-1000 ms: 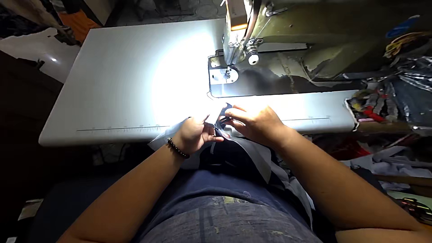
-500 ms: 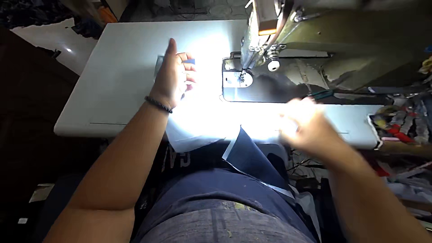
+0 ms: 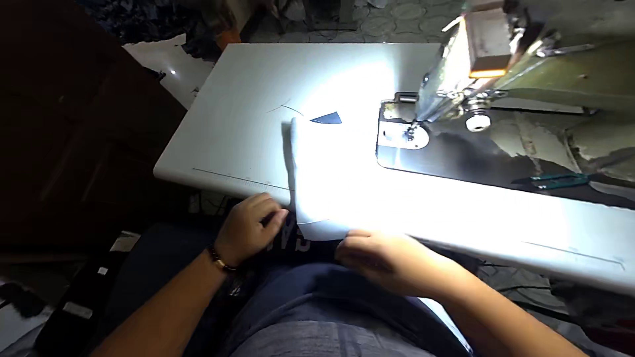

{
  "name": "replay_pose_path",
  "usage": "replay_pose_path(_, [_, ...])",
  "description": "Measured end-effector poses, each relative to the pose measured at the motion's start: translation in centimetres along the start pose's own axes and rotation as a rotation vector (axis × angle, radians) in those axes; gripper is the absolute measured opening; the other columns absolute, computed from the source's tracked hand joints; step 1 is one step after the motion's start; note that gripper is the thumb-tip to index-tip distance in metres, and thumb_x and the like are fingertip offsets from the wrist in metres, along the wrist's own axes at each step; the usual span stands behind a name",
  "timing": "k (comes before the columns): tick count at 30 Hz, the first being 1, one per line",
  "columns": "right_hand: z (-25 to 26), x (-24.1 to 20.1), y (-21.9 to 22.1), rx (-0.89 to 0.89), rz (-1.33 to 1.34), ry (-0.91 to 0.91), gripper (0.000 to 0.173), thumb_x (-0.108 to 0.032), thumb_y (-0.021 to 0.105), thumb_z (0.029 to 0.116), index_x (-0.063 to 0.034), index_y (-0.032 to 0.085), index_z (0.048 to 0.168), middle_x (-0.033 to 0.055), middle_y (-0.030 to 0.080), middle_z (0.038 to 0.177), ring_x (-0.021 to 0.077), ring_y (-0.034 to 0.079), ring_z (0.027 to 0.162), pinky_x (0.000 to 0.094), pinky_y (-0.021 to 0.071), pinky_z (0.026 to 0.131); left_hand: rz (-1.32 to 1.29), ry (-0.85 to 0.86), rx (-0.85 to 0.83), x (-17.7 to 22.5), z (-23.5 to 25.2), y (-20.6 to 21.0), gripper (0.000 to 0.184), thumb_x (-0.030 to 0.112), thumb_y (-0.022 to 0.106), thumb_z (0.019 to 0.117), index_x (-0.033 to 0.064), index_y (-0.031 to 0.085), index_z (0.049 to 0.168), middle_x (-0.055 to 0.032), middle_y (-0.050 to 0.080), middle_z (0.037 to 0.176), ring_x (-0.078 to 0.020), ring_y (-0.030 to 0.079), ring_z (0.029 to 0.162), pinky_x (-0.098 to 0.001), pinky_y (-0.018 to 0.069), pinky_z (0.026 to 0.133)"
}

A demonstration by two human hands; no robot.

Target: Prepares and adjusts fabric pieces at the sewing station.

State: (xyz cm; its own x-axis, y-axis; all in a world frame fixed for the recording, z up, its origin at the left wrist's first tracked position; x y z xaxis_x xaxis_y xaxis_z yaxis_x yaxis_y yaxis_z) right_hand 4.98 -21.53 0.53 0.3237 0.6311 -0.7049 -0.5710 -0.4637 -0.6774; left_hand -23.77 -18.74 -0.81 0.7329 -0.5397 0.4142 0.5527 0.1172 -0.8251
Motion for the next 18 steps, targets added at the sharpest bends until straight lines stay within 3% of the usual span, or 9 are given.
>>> replay_pose_path(1, [0.4,-0.2,-1.1,0.145,-0.031,-0.033,0.021,-0.018,0.055,0.1028,-0.0069,0.072,0.101,0.0061,0.07,0.088,0.0129,0.068,0.078,0.0288,0.0575,0.07,0.069,-0.198,-0.077,-2.3,-2.3,-0.5,0.034,0.024,0.056,0.099,-0.0005,0.071,0.081,-0.0143,0.07,0.08,-0.0257,0.069,0.076,-0.0434,0.0572,0.071])
replay_pose_path(2, [0.8,0.3,-1.9,0.263,-0.105,-0.038,0.022,-0.02,0.054,0.1025,-0.0077,0.072,0.099,0.0041,0.07,0.087,0.01,0.067,0.079,0.0257,0.0564,0.071,0.137,-0.448,-0.22,-4.5,-4.7,-0.9,0.037,0.026,0.056,0.1016,-0.0065,0.07,0.089,-0.0227,0.069,0.089,-0.0351,0.069,0.083,-0.0524,0.0556,0.078])
replay_pose_path(3, [1.4,1.5,-2.5,0.34,-0.207,-0.031,0.023,-0.024,0.055,0.1019,-0.0101,0.073,0.098,0.0013,0.07,0.089,0.0093,0.066,0.084,0.0264,0.0554,0.076,0.21,-0.703,-0.388,-6.5,-7.0,-0.9,0.042,0.031,0.056,0.1046,-0.01,0.068,0.103,-0.0294,0.067,0.105,-0.0435,0.067,0.098,-0.0602,0.0524,0.088])
replay_pose_path(5, [2.5,4.2,-2.9,0.356,-0.349,0.016,0.026,-0.029,0.056,0.0997,-0.0122,0.076,0.104,0.0027,0.071,0.104,0.0197,0.065,0.102,0.0422,0.0521,0.089,0.357,-1.031,-0.572,-9.7,-12.1,0.1,0.062,0.046,0.055,0.104,-0.0085,0.058,0.133,-0.0327,0.055,0.139,-0.0506,0.055,0.128,-0.0672,0.0457,0.102])
replay_pose_path(6, [2.9,5.5,-2.7,0.331,-0.39,0.049,0.027,-0.027,0.057,0.0986,-0.011,0.076,0.109,0.0068,0.07,0.112,0.0273,0.064,0.109,0.0515,0.0501,0.093,0.412,-1.099,-0.576,-10.3,-14.2,0.6,0.068,0.052,0.051,0.1044,-0.0059,0.053,0.141,-0.0311,0.049,0.147,-0.0507,0.048,0.136,-0.0685,0.0424,0.104])
replay_pose_path(8, [3.3,7.5,-2.5,0.319,-0.459,0.089,0.023,-0.02,0.061,0.097,-0.0082,0.077,0.109,0.0119,0.07,0.114,0.0357,0.064,0.11,0.0601,0.0486,0.091,0.495,-1.086,-0.511,-10.4,-16.2,1.4,0.057,0.044,0.042,0.1088,-0.0021,0.055,0.14,-0.0267,0.052,0.146,-0.0473,0.047,0.138,-0.0657,0.043,0.103])
replay_pose_path(11, [2.9,8.8,-3.8,0.31,-0.577,0.173,0.022,-0.019,0.064,0.0951,-0.0068,0.077,0.107,0.0143,0.07,0.112,0.0392,0.065,0.105,0.0643,0.0474,0.081,0.466,-1.121,-0.614,-9.9,-15.2,1.1,0.046,0.029,0.033,0.1123,0.0005,0.052,0.144,-0.0222,0.049,0.15,-0.0426,0.044,0.142,-0.0605,0.0431,0.107])
replay_pose_path(15, [1.8,10.2,-5.2,0.272,-0.607,0.198,0.027,-0.021,0.058,0.0972,-0.0074,0.076,0.113,0.014,0.069,0.119,0.0408,0.064,0.11,0.0659,0.0466,0.083,0.468,-1.175,-0.65,-10.4,-15.4,0.1,0.063,0.047,0.035,0.1102,0.0002,0.043,0.151,-0.0234,0.039,0.158,-0.0447,0.039,0.145,-0.0623,0.0414,0.108])
replay_pose_path(18, [1.7,10.4,-5.8,0.239,-0.588,0.218,0.028,-0.017,0.057,0.0984,-0.0054,0.074,0.117,0.0163,0.068,0.121,0.0417,0.064,0.111,0.0674,0.0468,0.087,0.464,-1.129,-0.737,-10.6,-15.3,0.1,0.05,0.032,0.031,0.1126,-0.0005,0.046,0.148,-0.0236,0.046,0.152,-0.0426,0.043,0.143,-0.0605,0.0398,0.11])
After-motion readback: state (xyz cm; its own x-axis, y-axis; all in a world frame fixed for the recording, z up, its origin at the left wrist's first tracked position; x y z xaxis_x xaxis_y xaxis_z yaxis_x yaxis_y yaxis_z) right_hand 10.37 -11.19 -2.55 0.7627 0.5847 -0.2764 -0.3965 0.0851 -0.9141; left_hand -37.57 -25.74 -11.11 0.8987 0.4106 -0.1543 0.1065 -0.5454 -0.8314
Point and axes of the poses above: each hand's wrist, its own z-axis towards the middle knuckle, its own y-axis out of the palm, x = y × z, the point moved 2 cm from there along z, towards the middle knuckle
